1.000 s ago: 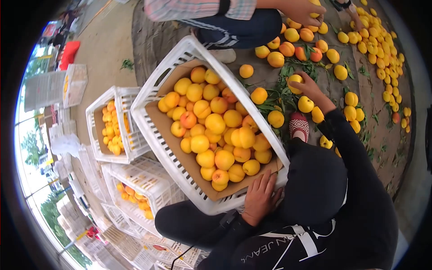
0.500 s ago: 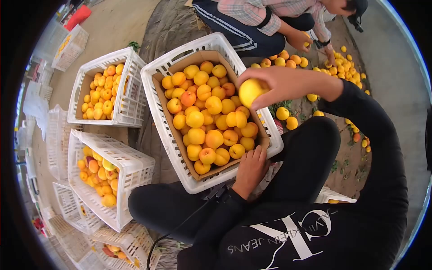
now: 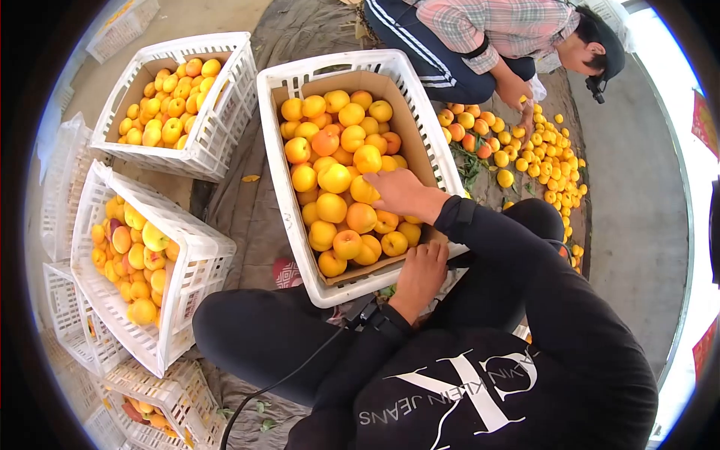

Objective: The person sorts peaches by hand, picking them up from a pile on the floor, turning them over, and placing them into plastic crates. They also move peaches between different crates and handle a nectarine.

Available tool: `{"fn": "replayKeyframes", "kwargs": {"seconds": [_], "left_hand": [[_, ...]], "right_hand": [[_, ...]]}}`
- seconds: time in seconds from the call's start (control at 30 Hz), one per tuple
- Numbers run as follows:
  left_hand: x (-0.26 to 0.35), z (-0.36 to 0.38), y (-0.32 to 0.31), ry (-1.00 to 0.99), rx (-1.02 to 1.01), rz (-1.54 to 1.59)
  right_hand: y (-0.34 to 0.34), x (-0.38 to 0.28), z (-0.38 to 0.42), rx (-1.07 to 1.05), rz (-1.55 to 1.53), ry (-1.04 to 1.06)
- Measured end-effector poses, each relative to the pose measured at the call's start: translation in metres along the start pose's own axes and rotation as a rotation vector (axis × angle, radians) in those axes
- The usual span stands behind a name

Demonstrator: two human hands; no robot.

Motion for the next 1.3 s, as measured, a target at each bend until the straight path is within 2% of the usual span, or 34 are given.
{"fn": "replayKeyframes", "kwargs": {"seconds": [0.2, 0.27, 0.37, 0.5, 0.6, 0.63, 0.73, 0.77, 0.87, 1.07, 1.17, 1.3], "left_hand": [[0.002, -0.001, 0.004, -0.035, 0.051, -0.046], [0.003, -0.001, 0.006, -0.032, 0.048, -0.032], [0.001, 0.0, 0.004, -0.007, -0.022, -0.006], [0.002, 0.002, 0.008, -0.008, -0.018, -0.01], [0.003, 0.001, 0.006, -0.03, -0.004, -0.052], [0.003, 0.001, 0.003, -0.034, 0.0, -0.069], [0.003, 0.003, 0.0, -0.033, -0.01, -0.096], [0.004, 0.002, 0.001, -0.037, -0.015, -0.105], [0.004, 0.0, -0.002, -0.036, -0.049, -0.141], [0.008, -0.002, 0.003, -0.042, -0.03, -0.111], [0.011, -0.003, 0.005, -0.027, -0.055, -0.135], [0.012, -0.004, 0.004, -0.037, -0.021, -0.105]], "right_hand": [[-0.008, 0.024, -0.011, -0.076, -0.111, -0.158], [-0.01, 0.036, -0.011, -0.078, -0.188, -0.163], [-0.023, 0.059, -0.024, -0.019, -0.493, -0.069], [-0.009, 0.085, 0.006, 0.142, -0.174, -0.373], [-0.014, 0.071, 0.022, 0.045, -0.162, -0.347], [-0.016, 0.069, 0.023, -0.045, -0.2, -0.344], [-0.011, 0.05, 0.029, -0.026, -0.439, -0.247], [-0.018, 0.056, 0.03, 0.178, -0.404, -0.259], [-0.025, 0.055, 0.046, 0.195, -0.269, -0.31], [-0.015, 0.056, 0.053, 0.075, -0.26, -0.312], [-0.023, 0.063, 0.068, -0.066, -0.298, -0.485], [-0.039, 0.07, 0.067, -0.047, -0.331, -0.425]]}}
Point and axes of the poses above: each hand's wrist, its own z-axis away from the middle knuckle, its own y-axis out of the back of the hand, x = y × z, the point moved 8 cm from there along -z, towards the middle knuckle, and after that the axes turned 2 degrees about z, right-handed, at the moved point
